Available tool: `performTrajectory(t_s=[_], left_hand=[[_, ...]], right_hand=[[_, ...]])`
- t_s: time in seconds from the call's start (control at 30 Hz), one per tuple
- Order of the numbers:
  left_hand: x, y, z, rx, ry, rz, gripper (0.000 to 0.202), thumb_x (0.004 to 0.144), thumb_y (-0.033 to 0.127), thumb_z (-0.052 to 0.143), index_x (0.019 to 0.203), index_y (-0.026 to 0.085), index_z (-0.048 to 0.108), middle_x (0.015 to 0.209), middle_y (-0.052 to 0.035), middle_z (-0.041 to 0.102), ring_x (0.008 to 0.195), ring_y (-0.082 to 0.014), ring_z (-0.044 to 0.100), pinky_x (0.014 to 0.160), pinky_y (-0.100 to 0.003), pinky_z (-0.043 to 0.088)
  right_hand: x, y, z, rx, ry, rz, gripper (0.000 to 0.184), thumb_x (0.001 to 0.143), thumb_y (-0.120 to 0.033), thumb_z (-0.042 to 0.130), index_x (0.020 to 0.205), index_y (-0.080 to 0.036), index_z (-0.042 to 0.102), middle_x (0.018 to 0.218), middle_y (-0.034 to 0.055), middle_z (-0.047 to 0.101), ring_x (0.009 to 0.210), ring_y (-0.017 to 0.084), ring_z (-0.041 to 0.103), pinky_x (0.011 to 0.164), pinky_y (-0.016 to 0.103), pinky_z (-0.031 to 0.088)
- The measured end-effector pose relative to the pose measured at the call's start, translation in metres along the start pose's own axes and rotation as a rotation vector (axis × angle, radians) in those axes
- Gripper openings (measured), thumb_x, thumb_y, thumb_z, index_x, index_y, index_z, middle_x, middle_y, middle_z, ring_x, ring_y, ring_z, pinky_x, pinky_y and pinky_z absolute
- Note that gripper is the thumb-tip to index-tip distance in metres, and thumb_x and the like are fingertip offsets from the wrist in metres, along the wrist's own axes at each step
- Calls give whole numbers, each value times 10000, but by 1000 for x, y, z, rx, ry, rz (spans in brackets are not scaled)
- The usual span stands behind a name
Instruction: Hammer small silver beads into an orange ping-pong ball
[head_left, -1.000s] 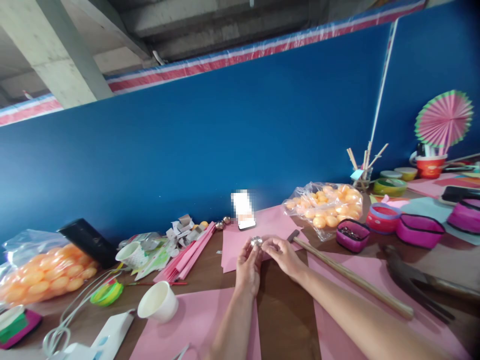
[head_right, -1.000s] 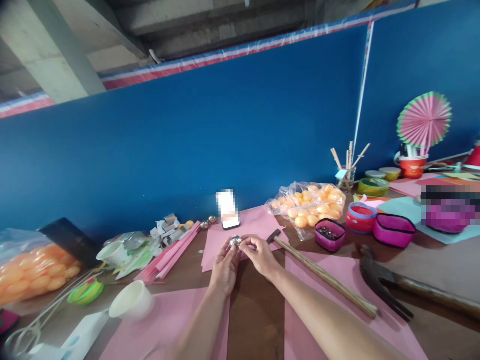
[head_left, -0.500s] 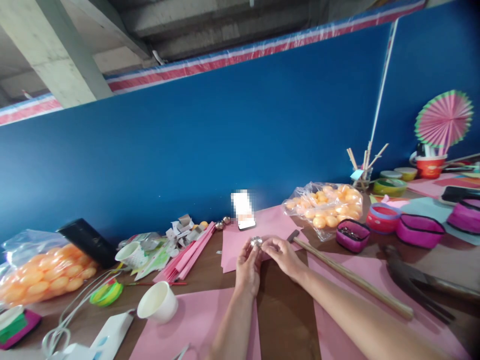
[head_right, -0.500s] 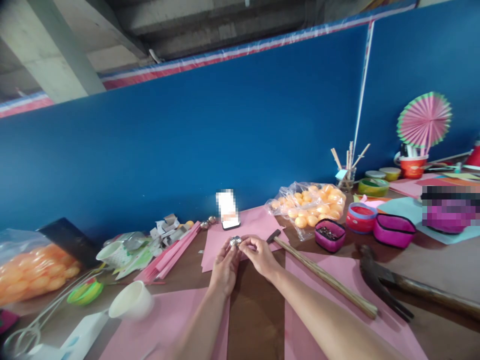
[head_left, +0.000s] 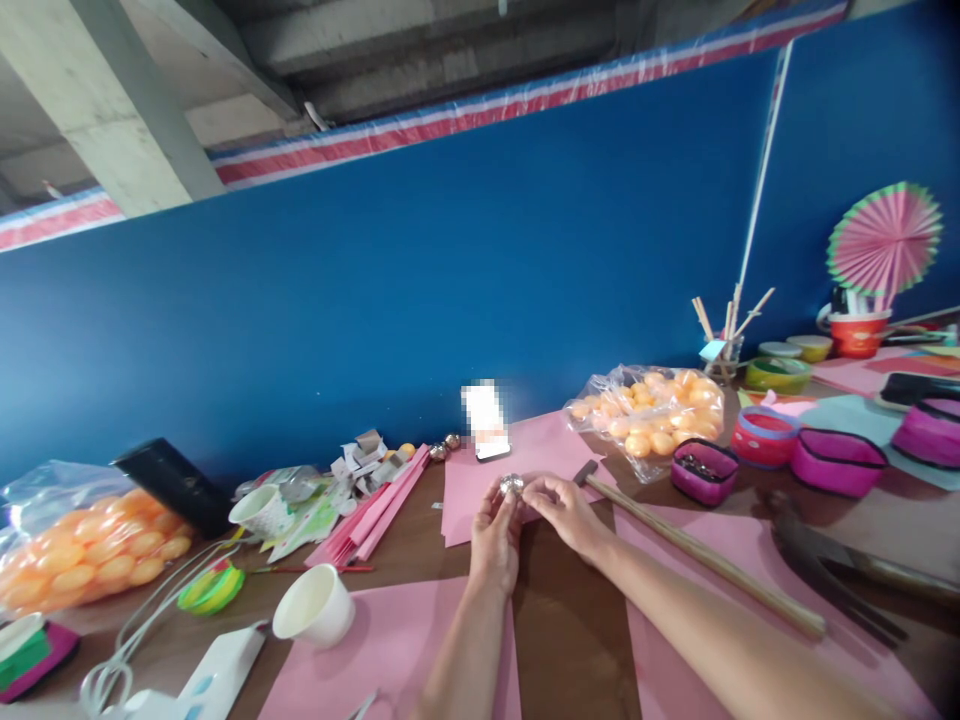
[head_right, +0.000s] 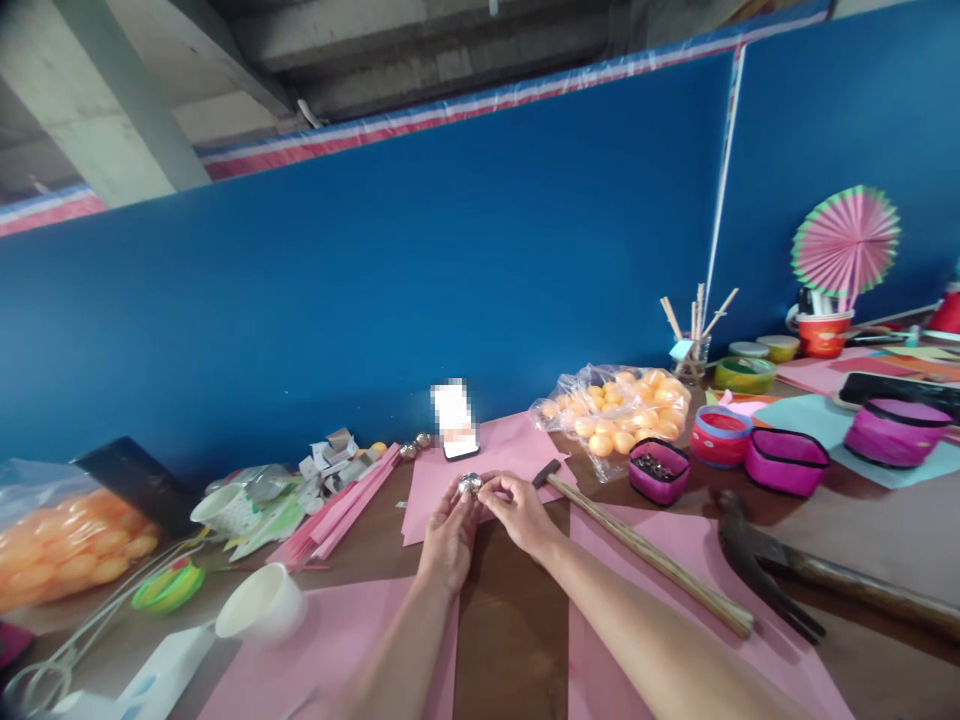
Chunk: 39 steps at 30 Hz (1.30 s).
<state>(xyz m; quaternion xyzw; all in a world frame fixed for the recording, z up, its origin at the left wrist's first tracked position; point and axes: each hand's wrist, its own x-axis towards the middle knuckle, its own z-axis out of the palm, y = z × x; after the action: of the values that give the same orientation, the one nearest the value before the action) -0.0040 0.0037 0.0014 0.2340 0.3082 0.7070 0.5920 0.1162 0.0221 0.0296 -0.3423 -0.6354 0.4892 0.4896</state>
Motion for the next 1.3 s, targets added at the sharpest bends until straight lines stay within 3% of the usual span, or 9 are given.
performTrajectory(t_s=[0.93, 1.3], left_hand=[[-1, -1, 1, 14, -27, 4, 503, 676, 167, 649, 1152, 201, 491, 1072, -79, 604, 944, -161, 580, 910, -310, 396], [-2, -4, 1, 94, -49, 34, 511, 706, 214, 620, 1193, 212, 468, 1068, -71, 617, 1012, -178, 550, 955, -339, 349]], right_hand=[[1, 5, 0, -22, -24, -26, 247, 747, -378, 518, 754, -151, 615, 834, 46, 627, 832, 175, 562, 734, 272, 436], [3, 12, -3, -66, -29, 1, 242, 739, -370, 532, 759, -145, 618, 793, 46, 636, 780, 175, 572, 712, 275, 443]])
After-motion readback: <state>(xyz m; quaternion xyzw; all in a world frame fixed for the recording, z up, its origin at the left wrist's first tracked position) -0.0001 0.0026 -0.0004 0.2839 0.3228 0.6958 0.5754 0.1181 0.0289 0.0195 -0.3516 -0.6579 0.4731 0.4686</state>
